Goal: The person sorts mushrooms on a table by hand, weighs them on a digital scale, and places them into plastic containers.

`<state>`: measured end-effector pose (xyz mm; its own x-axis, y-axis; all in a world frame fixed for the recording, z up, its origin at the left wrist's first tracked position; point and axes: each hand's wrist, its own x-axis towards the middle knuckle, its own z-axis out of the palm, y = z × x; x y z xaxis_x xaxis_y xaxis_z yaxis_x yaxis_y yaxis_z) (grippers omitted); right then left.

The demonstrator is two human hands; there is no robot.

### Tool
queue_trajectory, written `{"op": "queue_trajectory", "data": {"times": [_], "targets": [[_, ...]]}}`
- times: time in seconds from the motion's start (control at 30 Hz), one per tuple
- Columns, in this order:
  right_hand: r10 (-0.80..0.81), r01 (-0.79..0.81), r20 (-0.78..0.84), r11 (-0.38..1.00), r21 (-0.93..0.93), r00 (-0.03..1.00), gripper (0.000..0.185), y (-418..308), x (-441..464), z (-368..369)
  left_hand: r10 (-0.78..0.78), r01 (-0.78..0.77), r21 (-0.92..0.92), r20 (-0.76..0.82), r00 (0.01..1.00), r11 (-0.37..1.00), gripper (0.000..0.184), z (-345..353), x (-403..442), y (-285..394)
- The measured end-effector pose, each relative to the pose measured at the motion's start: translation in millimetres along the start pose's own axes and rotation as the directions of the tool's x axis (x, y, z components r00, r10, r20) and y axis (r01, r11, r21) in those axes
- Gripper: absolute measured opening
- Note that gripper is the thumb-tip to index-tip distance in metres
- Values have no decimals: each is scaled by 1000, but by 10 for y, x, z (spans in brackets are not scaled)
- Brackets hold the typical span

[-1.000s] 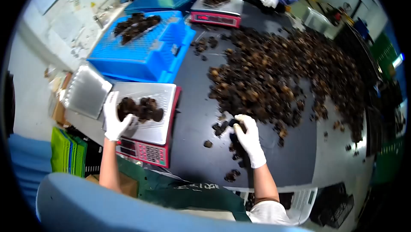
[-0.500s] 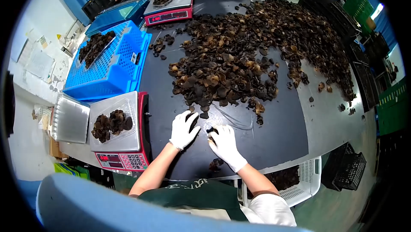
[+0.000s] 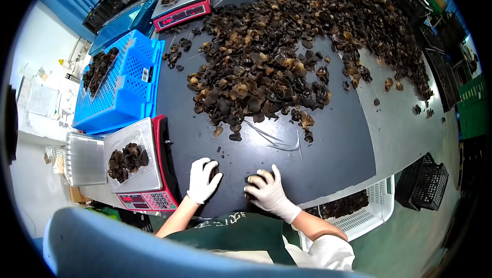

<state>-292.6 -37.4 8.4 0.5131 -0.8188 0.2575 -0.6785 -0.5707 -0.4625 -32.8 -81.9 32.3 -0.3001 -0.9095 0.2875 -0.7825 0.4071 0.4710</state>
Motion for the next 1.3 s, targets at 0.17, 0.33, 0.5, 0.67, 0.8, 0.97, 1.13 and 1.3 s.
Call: {"op": "queue_trajectory", "data": {"times": [0.17, 0.33, 0.5, 0.67, 0.8, 0.97, 1.13, 1.3], "targets": [[143, -112, -276, 986, 127, 950, 37, 299, 254, -352, -10, 6, -99, -39, 999, 995, 21, 183, -11, -216], [50, -33, -104, 988, 153, 993, 53, 179, 7, -269, 33, -51, -111, -153, 988, 993, 27, 222, 693, -6], [-44, 38, 166, 999, 36, 985, 65, -106, -91, -201, 105, -103, 44, -40, 994, 994, 44, 685, 1021, 82], [-143, 142, 82, 990, 16, 986, 40, -85, 158, -134, 7, -6, -183, 2, 1000, 983, 25, 785, 1035, 29], [-104, 113, -98, 989, 97, 990, 18, 127, 298, -46, -390, 287, -708, 18, 920, 645, 16, 506, 869, 110], [619, -302, -230, 632, 714, 751, 8, 288, 417, -179, -461, 459, -773, 246, 853, 437, 14, 32, 330, 245], [794, 65, 410, -486, 871, 448, 14, 444, 427, -477, -94, 237, -442, 321, 942, 865, 36, 20, -150, 480], [692, -434, -229, 640, 635, 685, 7, 435, 169, -230, 36, 48, -216, 368, 929, 975, 28, 157, -348, 499]]}}
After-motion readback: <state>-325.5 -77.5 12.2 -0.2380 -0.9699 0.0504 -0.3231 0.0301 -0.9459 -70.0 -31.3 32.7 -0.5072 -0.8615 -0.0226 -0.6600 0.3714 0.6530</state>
